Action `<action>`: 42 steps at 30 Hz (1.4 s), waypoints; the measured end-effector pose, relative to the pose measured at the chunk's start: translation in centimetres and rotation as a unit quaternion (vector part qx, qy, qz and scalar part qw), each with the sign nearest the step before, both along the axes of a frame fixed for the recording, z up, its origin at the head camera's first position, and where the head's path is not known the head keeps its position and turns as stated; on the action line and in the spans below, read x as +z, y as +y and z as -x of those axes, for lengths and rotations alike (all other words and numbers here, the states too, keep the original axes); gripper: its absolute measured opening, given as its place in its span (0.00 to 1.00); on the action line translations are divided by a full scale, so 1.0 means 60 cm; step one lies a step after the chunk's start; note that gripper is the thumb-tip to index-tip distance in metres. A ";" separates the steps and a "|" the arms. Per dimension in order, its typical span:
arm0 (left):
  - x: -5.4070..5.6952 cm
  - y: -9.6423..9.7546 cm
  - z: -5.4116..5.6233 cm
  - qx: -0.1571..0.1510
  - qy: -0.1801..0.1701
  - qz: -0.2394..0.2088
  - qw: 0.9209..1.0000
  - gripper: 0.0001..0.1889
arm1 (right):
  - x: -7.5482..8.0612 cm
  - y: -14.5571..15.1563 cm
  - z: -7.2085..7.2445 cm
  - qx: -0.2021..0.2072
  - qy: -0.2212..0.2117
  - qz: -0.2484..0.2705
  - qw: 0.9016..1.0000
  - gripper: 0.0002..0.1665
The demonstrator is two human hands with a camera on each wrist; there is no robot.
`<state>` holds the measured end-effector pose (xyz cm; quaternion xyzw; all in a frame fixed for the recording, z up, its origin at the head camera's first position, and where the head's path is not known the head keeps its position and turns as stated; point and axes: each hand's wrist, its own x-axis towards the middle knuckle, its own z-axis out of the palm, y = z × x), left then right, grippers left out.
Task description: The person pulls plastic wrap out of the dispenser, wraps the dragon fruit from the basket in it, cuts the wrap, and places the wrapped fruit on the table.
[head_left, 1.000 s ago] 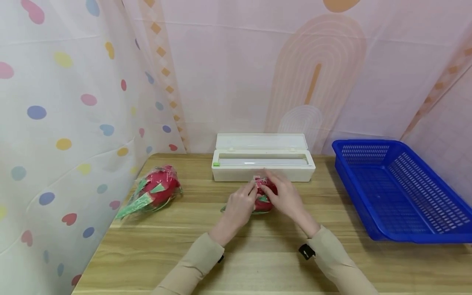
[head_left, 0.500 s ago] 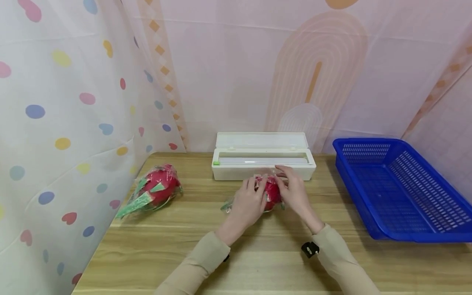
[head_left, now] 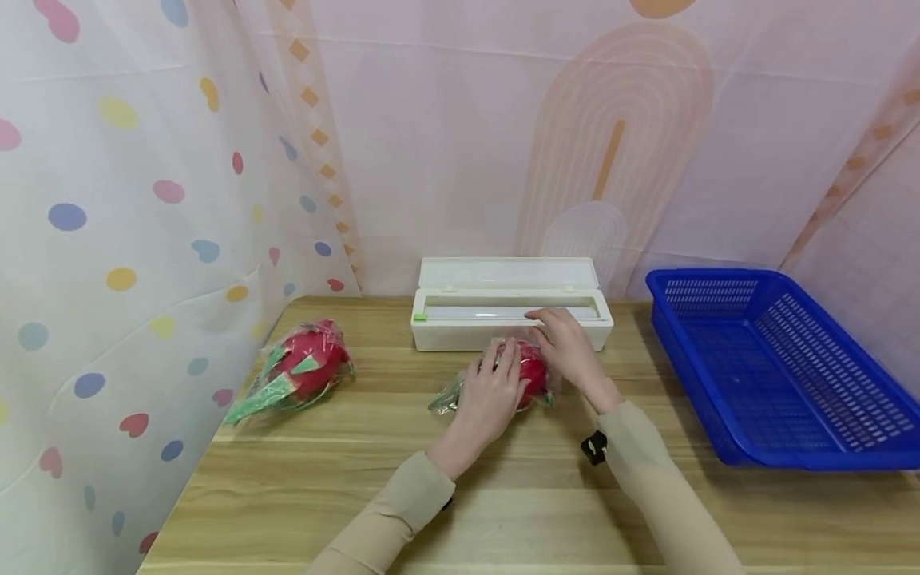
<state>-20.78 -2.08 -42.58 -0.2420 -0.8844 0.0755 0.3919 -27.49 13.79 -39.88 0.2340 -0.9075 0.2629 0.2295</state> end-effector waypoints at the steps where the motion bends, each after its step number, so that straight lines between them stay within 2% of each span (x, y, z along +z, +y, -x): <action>1: -0.002 -0.001 0.000 -0.004 0.002 -0.001 1.000 0.25 | 0.001 -0.002 0.006 0.006 -0.003 -0.018 1.000 0.13; 5: -0.008 -0.005 -0.001 -0.022 0.010 -0.005 1.000 0.26 | 0.004 -0.010 0.027 0.025 -0.016 -0.070 0.997 0.14; 9: -0.012 -0.008 -0.003 -0.037 0.004 -0.005 0.999 0.26 | 0.003 -0.015 0.042 0.018 -0.035 -0.099 0.994 0.15; 17: -0.010 -0.011 -0.006 -0.036 -0.027 0.008 0.999 0.24 | 0.006 -0.021 0.052 0.005 -0.053 -0.098 0.994 0.05; 25: -0.003 -0.019 -0.006 -0.040 -0.042 0.023 0.998 0.25 | 0.006 -0.018 0.038 0.031 -0.028 -0.078 0.996 0.04; 30: 0.000 -0.021 -0.004 -0.040 -0.040 0.021 0.998 0.24 | 0.002 -0.014 0.025 0.069 -0.004 -0.061 0.996 0.03; 33: 0.000 -0.021 -0.001 -0.038 -0.043 0.023 0.998 0.24 | 0.000 -0.013 0.020 0.087 0.001 -0.053 0.995 0.06; 42: 0.000 -0.019 0.002 -0.046 -0.026 0.025 0.998 0.24 | 0.002 -0.010 0.005 0.082 -0.015 -0.041 0.996 0.07</action>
